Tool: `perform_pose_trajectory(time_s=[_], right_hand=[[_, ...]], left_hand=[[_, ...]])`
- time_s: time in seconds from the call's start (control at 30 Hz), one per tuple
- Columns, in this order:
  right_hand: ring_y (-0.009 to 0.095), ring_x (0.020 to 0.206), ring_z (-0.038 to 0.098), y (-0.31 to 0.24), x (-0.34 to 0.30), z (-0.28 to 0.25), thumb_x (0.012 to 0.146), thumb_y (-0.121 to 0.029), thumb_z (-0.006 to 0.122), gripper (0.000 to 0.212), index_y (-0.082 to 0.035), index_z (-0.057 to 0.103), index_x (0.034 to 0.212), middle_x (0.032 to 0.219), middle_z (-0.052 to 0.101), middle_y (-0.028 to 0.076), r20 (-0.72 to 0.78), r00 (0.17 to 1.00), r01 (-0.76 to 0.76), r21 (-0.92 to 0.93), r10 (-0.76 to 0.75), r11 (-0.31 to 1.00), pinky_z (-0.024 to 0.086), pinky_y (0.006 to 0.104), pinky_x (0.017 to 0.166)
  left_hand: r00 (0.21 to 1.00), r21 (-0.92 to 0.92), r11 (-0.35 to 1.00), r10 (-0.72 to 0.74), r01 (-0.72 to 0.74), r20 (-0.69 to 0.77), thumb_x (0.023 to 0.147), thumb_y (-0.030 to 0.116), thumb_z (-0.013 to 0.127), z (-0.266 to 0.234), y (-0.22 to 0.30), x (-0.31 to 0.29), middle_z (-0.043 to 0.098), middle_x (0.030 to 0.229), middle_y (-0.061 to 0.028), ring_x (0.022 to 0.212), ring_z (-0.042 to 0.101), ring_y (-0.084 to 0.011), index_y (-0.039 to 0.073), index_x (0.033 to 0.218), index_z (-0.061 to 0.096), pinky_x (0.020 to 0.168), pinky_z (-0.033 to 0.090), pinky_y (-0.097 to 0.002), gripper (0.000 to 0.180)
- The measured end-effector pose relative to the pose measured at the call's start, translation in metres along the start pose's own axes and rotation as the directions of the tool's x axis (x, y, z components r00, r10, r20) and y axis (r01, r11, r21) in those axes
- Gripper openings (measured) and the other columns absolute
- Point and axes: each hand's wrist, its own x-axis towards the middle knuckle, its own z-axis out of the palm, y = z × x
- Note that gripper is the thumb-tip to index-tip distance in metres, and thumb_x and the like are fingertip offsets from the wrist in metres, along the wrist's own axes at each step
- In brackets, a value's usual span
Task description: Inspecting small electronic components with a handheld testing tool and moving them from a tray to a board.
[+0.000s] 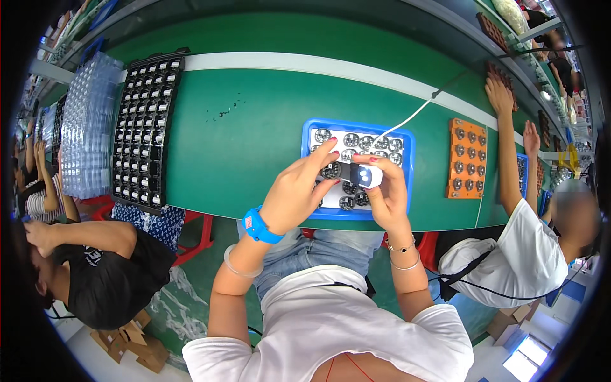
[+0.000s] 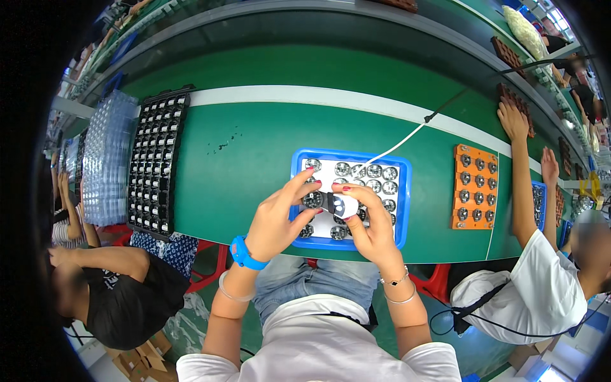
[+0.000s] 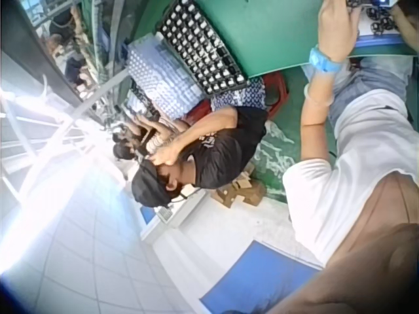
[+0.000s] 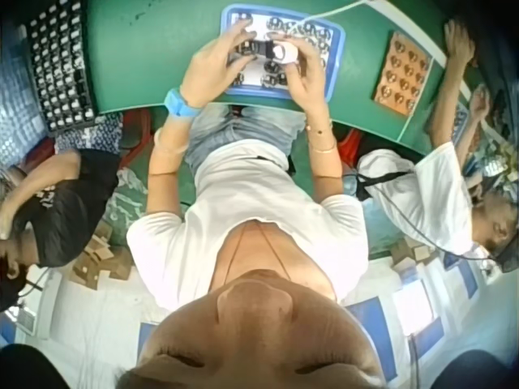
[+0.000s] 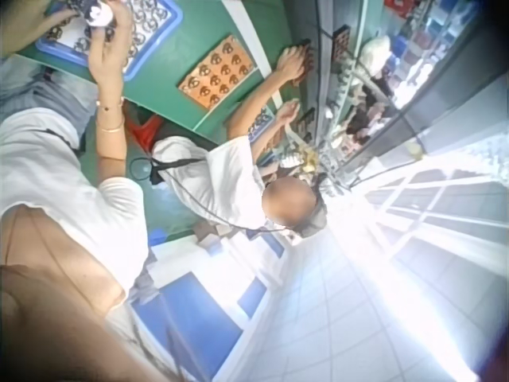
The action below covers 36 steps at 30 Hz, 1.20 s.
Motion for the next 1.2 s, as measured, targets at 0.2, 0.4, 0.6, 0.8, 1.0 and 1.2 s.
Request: perform_pose_trajectory(time_s=[0.2,0.4,0.6,0.8,1.0,1.2], right_hand=[[0.028,0.115,0.055,-0.001,0.0,0.001,0.096,-0.015,0.054,0.034,-0.007,0.042,0.127,0.123,0.057,0.021,-0.014,1.0,-0.006,0.0,0.006,1.0,0.042,0.0394,0.098],[0.027,0.116,0.055,-0.001,-0.001,0.001,0.096,-0.014,0.054,0.035,-0.006,0.041,0.127,0.123,0.057,0.02,-0.002,1.0,-0.01,0.006,0.01,1.0,0.043,0.039,0.098],[0.025,0.114,0.056,-0.002,-0.004,0.003,0.095,-0.01,0.055,0.036,-0.006,0.042,0.128,0.123,0.057,0.019,-0.053,0.994,-0.091,0.127,0.098,0.988,0.043,0.0369,0.097],[0.026,0.113,0.056,0.002,-0.004,0.0,0.095,-0.01,0.055,0.034,-0.006,0.043,0.127,0.121,0.058,0.019,0.002,1.0,-0.02,-0.085,0.02,0.996,0.042,0.0374,0.097],[0.031,0.107,0.06,-0.002,-0.002,0.004,0.09,-0.009,0.059,0.031,-0.003,0.052,0.12,0.117,0.063,0.016,-0.078,0.997,-0.021,-0.069,0.016,0.997,0.045,0.039,0.093],[0.027,0.11,0.057,-0.001,-0.003,0.012,0.093,-0.005,0.056,0.031,-0.006,0.044,0.122,0.121,0.058,0.021,-0.135,0.985,0.078,-0.183,-0.104,0.98,0.043,0.038,0.096]], left_hand=[[0.997,0.073,0.995,0.069,-0.068,-0.02,0.075,0.003,0.074,-0.003,0.003,0.003,0.067,0.108,-0.0131,0.096,0.066,-0.0283,0.005,0.132,0.046,0.08,0.055,-0.0351,0.063],[0.999,0.075,0.996,0.054,-0.054,-0.006,0.073,0.006,0.077,-0.006,0.001,0.001,0.067,0.103,-0.0113,0.094,0.064,-0.0269,0.005,0.124,0.052,0.082,0.052,-0.0348,0.056],[0.999,0.022,0.999,0.049,-0.049,-0.019,0.073,0.005,0.077,-0.005,-0.003,-0.001,0.068,0.104,-0.0122,0.091,0.066,-0.0247,0.003,0.123,0.052,0.078,0.054,-0.0333,0.056],[0.999,-0.04,0.999,-0.018,0.017,-0.03,0.074,0.004,0.077,-0.002,0.0,-0.003,0.068,0.103,-0.0137,0.082,0.069,-0.0205,0.002,0.123,0.051,0.068,0.056,-0.0287,0.055],[0.997,-0.044,0.998,-0.044,0.041,-0.063,0.074,0.004,0.078,0.0,0.0,-0.003,0.068,0.103,-0.0139,0.078,0.068,-0.0189,0.001,0.121,0.052,0.067,0.055,-0.0283,0.054],[0.977,0.003,0.999,-0.037,0.039,-0.211,0.071,0.004,0.08,0.009,0.003,-0.005,0.068,0.101,-0.0124,0.075,0.067,-0.0166,0.001,0.118,0.052,0.066,0.054,-0.027,0.054]])
